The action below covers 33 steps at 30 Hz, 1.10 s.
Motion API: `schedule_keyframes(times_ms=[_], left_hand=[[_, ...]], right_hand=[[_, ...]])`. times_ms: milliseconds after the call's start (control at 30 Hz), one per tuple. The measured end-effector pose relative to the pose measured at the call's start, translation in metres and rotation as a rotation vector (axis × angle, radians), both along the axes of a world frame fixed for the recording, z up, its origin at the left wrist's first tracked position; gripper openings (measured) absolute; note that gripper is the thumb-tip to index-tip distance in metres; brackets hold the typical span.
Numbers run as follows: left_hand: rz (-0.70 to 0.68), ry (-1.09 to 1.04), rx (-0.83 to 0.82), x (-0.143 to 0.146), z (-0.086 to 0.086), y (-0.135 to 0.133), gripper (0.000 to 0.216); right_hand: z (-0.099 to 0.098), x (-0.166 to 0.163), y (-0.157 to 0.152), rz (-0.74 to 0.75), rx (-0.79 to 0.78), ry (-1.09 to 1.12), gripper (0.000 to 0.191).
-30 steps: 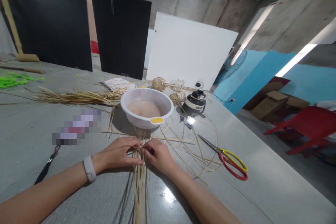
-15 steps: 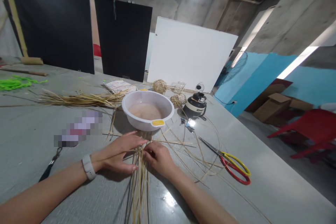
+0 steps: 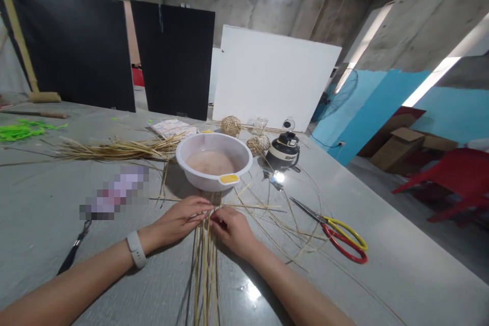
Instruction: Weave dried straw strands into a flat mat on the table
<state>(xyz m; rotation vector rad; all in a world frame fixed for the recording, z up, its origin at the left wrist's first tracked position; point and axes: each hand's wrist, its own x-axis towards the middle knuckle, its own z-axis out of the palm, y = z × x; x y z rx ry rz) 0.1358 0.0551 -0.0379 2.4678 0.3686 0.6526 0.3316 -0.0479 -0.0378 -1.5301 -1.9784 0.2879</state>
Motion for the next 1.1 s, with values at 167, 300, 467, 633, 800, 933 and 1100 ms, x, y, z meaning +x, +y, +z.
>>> schedule_keyframes(times_ms=[167,300,467,633,800,933,1100], left_hand=[[-0.012,0.05,0.086,0.004,0.012,0.002,0.028],[-0.064,0.087,0.201,0.011,0.013,0.005,0.021],[-0.043,0.073,0.135,0.015,0.008,0.003,0.025],[0.081,0.053,-0.035,0.017,0.014,-0.002,0.037],[0.212,0.012,-0.239,0.018,0.015,0.001,0.038],[0.222,-0.074,-0.368,0.016,0.013,0.006,0.038],[0.24,-0.024,-0.387,0.013,0.011,0.006,0.036]], right_hand=[[0.001,0.0,-0.001,0.004,0.013,0.001,0.009],[0.001,0.0,-0.001,0.007,0.015,-0.02,0.008],[0.001,0.0,-0.002,-0.006,0.034,-0.041,0.011],[0.001,0.0,-0.002,-0.007,0.026,-0.044,0.01],[0.002,-0.001,-0.003,-0.012,0.023,-0.043,0.011],[0.003,-0.002,-0.003,-0.016,0.005,-0.026,0.012],[0.006,-0.004,-0.004,-0.041,-0.026,-0.024,0.011]])
